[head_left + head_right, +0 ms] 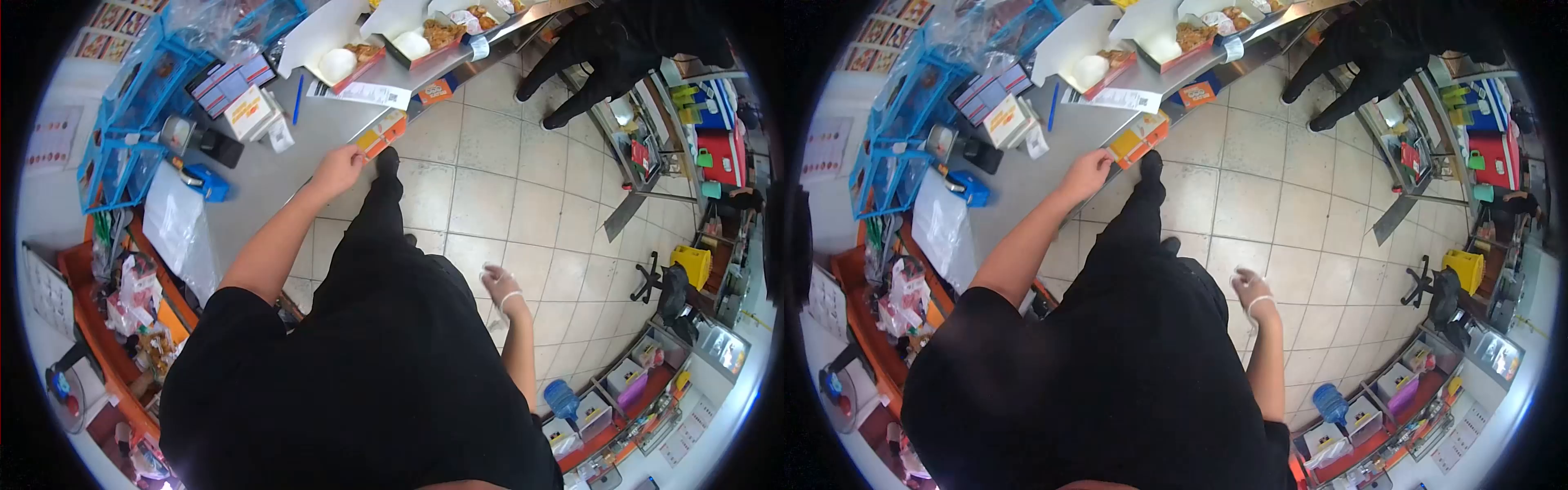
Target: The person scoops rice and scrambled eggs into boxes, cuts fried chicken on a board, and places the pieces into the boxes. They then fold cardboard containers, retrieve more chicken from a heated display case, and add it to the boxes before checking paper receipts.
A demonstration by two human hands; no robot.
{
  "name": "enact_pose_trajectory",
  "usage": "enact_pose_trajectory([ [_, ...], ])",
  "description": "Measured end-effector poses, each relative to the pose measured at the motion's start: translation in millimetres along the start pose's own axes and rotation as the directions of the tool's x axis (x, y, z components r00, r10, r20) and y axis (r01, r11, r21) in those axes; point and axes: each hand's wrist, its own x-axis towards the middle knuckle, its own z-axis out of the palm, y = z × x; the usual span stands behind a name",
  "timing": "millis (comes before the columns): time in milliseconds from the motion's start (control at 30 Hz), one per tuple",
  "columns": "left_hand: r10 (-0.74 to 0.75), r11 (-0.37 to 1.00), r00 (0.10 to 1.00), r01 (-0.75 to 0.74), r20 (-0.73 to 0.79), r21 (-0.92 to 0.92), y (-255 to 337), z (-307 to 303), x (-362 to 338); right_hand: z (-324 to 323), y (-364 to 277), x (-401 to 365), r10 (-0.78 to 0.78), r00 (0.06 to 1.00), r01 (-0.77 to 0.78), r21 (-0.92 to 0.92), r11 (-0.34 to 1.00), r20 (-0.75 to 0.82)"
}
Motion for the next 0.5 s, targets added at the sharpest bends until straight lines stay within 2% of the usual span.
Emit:
enact_pose_trajectory([
  [33, 0.105, 0.993, 0.994, -0.104, -0.013, 0.059, 3.5, 1.3, 17.1, -5.2, -8.5, -4.3, 0.019, 1.000, -0.019, -0.002, 1.000, 0.014],
  [67, 0.108, 0.993, 0.994, -0.107, -0.008, 0.050, 6.5, 2.7, 31.2, -13.9, -18.2, -6.4, 0.054, 0.998, -0.056, 0.051, 0.997, 0.044],
  [100, 0.235, 0.950, 0.956, -0.187, -0.176, 0.252, 9.3, 4.4, 39.8, -18.8, -20.1, -3.9, 0.066, 0.997, -0.068, 0.048, 0.996, 0.042],
  [133, 0.385, 0.864, 0.868, -0.220, -0.312, 0.453, 11.1, 4.3, 51.6, -24.3, -20.8, 3.0, 0.109, 0.994, -0.110, 0.025, 0.994, 0.030],
  [167, 0.389, 0.867, 0.866, -0.228, -0.315, 0.443, 2.9, 6.3, 67.1, -32.3, -23.8, 11.9, 0.149, 0.989, -0.149, 0.001, 0.989, 0.013],
  [200, 0.393, 0.846, 0.887, -0.246, -0.242, 0.472, -14.5, 9.5, 80.1, -36.2, -17.2, 25.2, 0.182, 0.983, -0.182, 0.021, 0.983, -0.014],
  [233, 0.388, 0.827, 0.907, -0.264, -0.164, 0.497, -23.2, 5.8, 84.9, -48.4, -35.9, 31.6, 0.195, 0.981, -0.195, 0.010, 0.981, -0.016],
  [333, 0.309, 0.841, 0.946, -0.224, -0.096, 0.493, -25.9, 3.6, 89.4, -91.1, -109.6, 65.0, 0.258, 0.964, -0.264, -0.102, 0.959, -0.072],
  [400, 0.274, 0.862, 0.957, -0.201, -0.094, 0.466, -25.6, 5.4, 92.4, -110.6, -149.4, 98.6, 0.102, 0.988, -0.106, -0.037, 0.994, -0.114],
  [433, 0.264, 0.858, 0.962, -0.203, -0.066, 0.473, -27.9, 3.8, 92.0, -121.2, -192.5, 112.1, 0.058, 0.988, -0.064, -0.035, 0.997, -0.142],
  [467, 0.254, 0.861, 0.966, -0.203, -0.048, 0.466, -28.7, 2.4, 91.8, -125.9, -197.5, 138.0, -0.057, 0.989, 0.040, -0.126, 0.991, -0.136],
  [500, 0.246, 0.870, 0.968, -0.197, -0.053, 0.453, -31.0, 2.9, 91.9, -137.5, -236.0, 152.8, -0.124, 0.987, 0.109, -0.137, 0.985, -0.106],
])
